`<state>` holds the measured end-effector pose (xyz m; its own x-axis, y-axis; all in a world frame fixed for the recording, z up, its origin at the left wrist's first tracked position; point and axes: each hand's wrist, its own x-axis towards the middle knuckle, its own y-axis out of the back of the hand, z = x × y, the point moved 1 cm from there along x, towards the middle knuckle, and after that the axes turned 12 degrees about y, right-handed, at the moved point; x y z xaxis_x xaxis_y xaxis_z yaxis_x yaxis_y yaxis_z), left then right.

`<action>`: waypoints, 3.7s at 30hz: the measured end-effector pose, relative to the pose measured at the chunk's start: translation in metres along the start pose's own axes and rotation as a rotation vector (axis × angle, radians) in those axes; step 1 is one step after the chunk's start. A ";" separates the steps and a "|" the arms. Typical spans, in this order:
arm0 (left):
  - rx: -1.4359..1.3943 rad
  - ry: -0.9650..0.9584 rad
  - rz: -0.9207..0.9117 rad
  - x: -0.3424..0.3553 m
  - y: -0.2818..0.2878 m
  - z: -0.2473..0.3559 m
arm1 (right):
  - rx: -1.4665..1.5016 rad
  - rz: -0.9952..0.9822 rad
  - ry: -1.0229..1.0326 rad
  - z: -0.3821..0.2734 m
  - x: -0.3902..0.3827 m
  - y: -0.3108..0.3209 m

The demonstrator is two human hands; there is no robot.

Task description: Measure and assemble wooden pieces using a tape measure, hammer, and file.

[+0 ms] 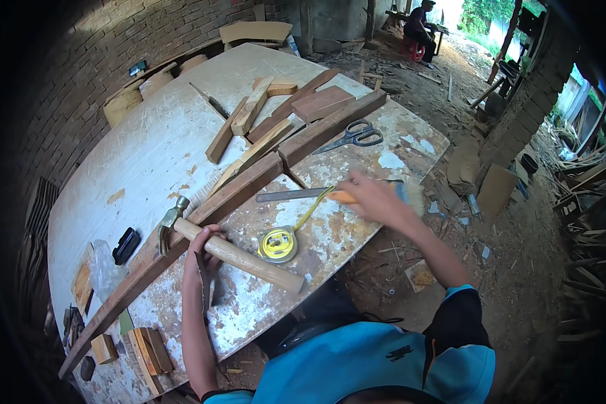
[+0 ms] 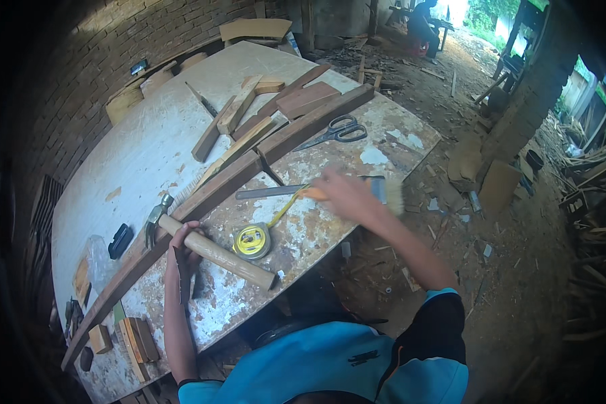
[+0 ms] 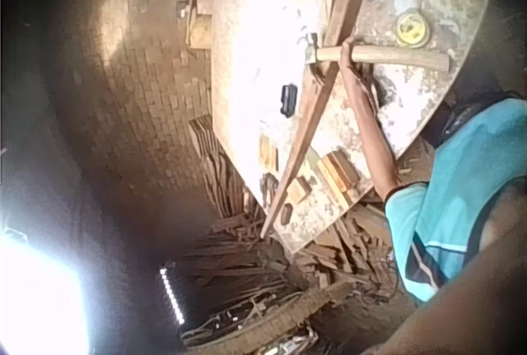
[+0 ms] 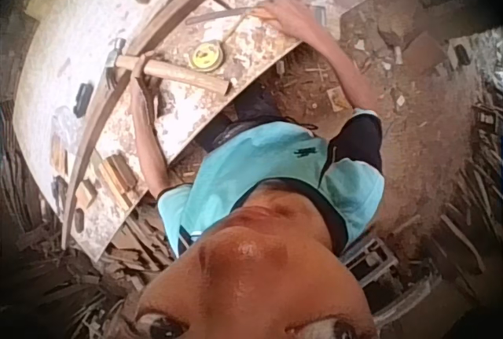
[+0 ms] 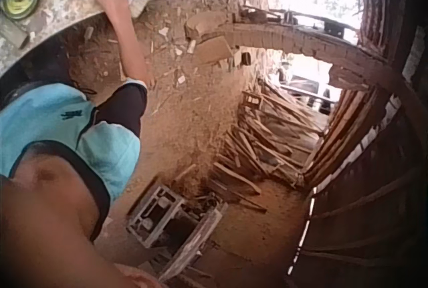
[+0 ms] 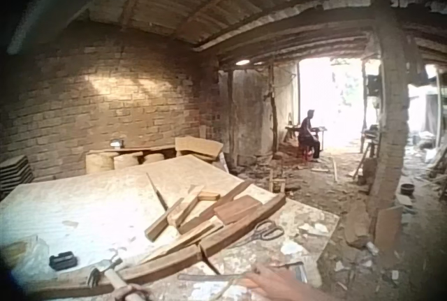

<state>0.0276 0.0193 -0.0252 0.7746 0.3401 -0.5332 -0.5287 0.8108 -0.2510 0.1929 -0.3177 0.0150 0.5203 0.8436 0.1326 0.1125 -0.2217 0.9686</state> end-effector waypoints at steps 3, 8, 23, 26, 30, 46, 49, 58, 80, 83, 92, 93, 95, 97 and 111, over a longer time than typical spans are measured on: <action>-0.018 -0.001 -0.057 0.001 0.002 -0.002 | 0.165 0.092 0.223 -0.044 0.022 -0.003; -0.054 -0.014 0.006 0.002 0.002 -0.002 | 0.292 -0.084 0.359 -0.085 0.058 -0.021; -0.064 0.034 -0.170 0.000 0.008 0.001 | 0.348 -0.093 0.405 -0.089 0.050 -0.046; -0.054 0.031 -0.161 0.000 0.008 0.001 | 0.362 -0.086 0.403 -0.088 0.050 -0.046; -0.092 0.020 -0.149 -0.001 0.006 0.001 | 0.355 -0.104 0.363 -0.088 0.049 -0.047; -0.087 0.013 -0.106 0.000 0.006 0.000 | 0.372 -0.067 0.357 -0.090 0.046 -0.050; -0.095 0.003 -0.111 0.001 0.007 -0.001 | 0.393 -0.019 0.357 -0.090 0.045 -0.049; -0.125 -0.004 -0.197 0.009 0.015 -0.004 | 0.391 -0.016 0.347 -0.091 0.043 -0.047; -0.163 -0.131 -0.296 0.002 0.017 -0.007 | 0.663 0.174 0.502 -0.154 0.049 -0.031; -0.167 -0.115 -0.403 0.005 0.022 -0.008 | 0.853 -0.029 0.478 -0.170 0.059 -0.048; -0.166 -0.266 -0.603 -0.016 0.019 -0.018 | 0.906 -0.131 0.276 -0.196 0.049 -0.053; -0.167 -0.313 -0.618 -0.021 0.018 -0.018 | 0.926 -0.166 0.244 -0.196 0.051 -0.053; -0.079 -0.331 -0.536 -0.027 0.016 -0.019 | 0.935 -0.230 0.263 -0.191 0.056 -0.052; 0.015 -0.332 -0.543 -0.029 0.013 -0.013 | 0.959 -0.041 0.401 -0.183 0.062 -0.048; -0.005 -0.011 -0.913 -0.005 0.000 -0.017 | 1.578 0.388 0.109 -0.081 -0.001 -0.003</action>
<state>0.0179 0.0094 -0.0365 0.8957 -0.4288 -0.1180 0.2904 0.7649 -0.5750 0.1240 -0.2782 0.0290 0.6712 0.6344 0.3834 0.7391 -0.6121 -0.2811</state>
